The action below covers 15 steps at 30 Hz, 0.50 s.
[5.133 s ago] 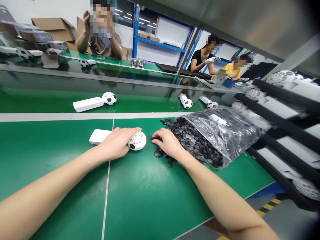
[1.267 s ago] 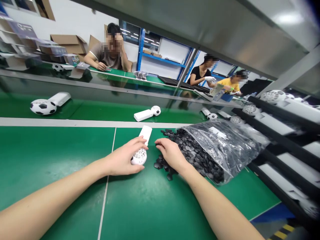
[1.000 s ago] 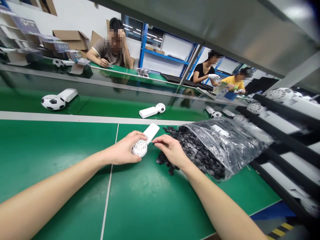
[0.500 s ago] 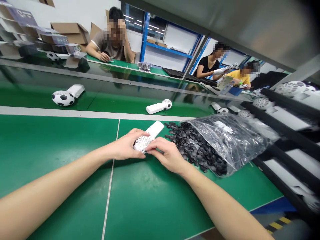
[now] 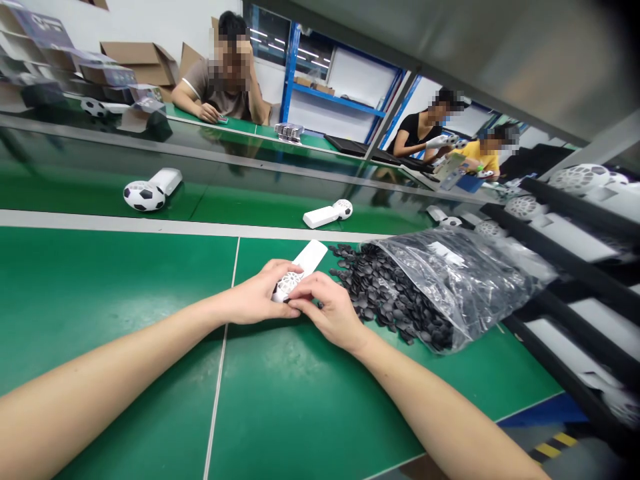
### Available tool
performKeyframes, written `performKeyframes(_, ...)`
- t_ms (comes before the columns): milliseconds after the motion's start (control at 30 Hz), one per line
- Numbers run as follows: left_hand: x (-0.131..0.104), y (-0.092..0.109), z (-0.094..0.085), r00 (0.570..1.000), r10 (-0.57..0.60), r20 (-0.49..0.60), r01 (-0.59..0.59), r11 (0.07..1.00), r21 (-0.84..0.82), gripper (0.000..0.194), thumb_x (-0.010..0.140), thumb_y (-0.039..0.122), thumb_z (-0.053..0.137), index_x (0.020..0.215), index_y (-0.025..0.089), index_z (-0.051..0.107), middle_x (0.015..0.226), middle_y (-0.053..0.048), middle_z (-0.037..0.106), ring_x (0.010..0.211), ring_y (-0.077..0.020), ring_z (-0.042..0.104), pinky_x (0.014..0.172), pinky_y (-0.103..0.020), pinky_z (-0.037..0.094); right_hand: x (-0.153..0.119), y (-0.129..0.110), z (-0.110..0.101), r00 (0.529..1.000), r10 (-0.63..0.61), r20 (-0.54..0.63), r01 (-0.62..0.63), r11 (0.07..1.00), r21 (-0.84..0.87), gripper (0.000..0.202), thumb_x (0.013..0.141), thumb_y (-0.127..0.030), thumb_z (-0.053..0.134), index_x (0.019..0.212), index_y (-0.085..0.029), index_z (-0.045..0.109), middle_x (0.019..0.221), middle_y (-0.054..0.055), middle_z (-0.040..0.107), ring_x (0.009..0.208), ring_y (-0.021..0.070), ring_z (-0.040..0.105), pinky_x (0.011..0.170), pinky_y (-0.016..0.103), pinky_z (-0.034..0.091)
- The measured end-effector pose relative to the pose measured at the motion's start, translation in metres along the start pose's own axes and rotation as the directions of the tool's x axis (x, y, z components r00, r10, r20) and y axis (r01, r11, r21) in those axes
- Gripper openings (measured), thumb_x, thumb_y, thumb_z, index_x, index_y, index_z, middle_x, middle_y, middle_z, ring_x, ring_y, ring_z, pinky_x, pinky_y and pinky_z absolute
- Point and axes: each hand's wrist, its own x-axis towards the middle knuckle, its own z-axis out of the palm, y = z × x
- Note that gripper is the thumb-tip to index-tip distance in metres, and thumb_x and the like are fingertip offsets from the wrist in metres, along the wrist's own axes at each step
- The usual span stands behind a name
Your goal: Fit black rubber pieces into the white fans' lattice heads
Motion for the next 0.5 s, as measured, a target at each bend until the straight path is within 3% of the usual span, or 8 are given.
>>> performKeyframes(200, -0.0007, -0.0011, -0.0002, 1.0, -0.002, 0.003, 0.002, 0.999, -0.035, 0.062, 0.065, 0.029, 0.066, 0.12, 0.023, 0.036, 0.126, -0.007, 0.032, 0.12, -0.0216, 0.034, 0.104, -0.038, 0.026, 0.0009, 0.0051, -0.0007, 0.988, 0.154, -0.024, -0.153, 0.988, 0.031, 0.022, 0.071, -0.023, 0.066, 0.089, -0.021, 0.053, 0.089, 0.002, 0.05, 0.073, 0.0121, 0.051, 0.065, 0.026, 0.048)
performKeyframes(333, -0.0005, -0.0013, 0.0008, 1.0, -0.026, -0.008, 0.025, 0.998, -0.057, 0.063, 0.064, 0.031, 0.066, 0.119, 0.021, 0.038, 0.124, -0.007, 0.034, 0.119, -0.0229, 0.036, 0.103, -0.039, 0.028, 0.0002, 0.0037, -0.0002, 0.989, 0.15, -0.019, -0.15, 0.989, 0.004, 0.032, 0.073, -0.024, 0.064, 0.101, -0.022, 0.049, 0.101, 0.005, 0.051, 0.094, 0.0173, 0.05, 0.072, 0.029, 0.048)
performKeyframes(500, 0.0012, 0.0007, -0.0006, 0.997, -0.072, -0.028, 0.069, 0.991, -0.116, 0.06, 0.063, 0.029, 0.066, 0.117, 0.02, 0.041, 0.121, -0.007, 0.036, 0.114, -0.0234, 0.041, 0.1, -0.039, 0.032, -0.0001, 0.0018, -0.0015, 0.99, 0.144, -0.003, -0.144, 0.99, 0.007, 0.035, 0.075, -0.022, 0.061, 0.107, -0.023, 0.046, 0.105, 0.005, 0.051, 0.098, 0.0182, 0.05, 0.073, 0.031, 0.048)
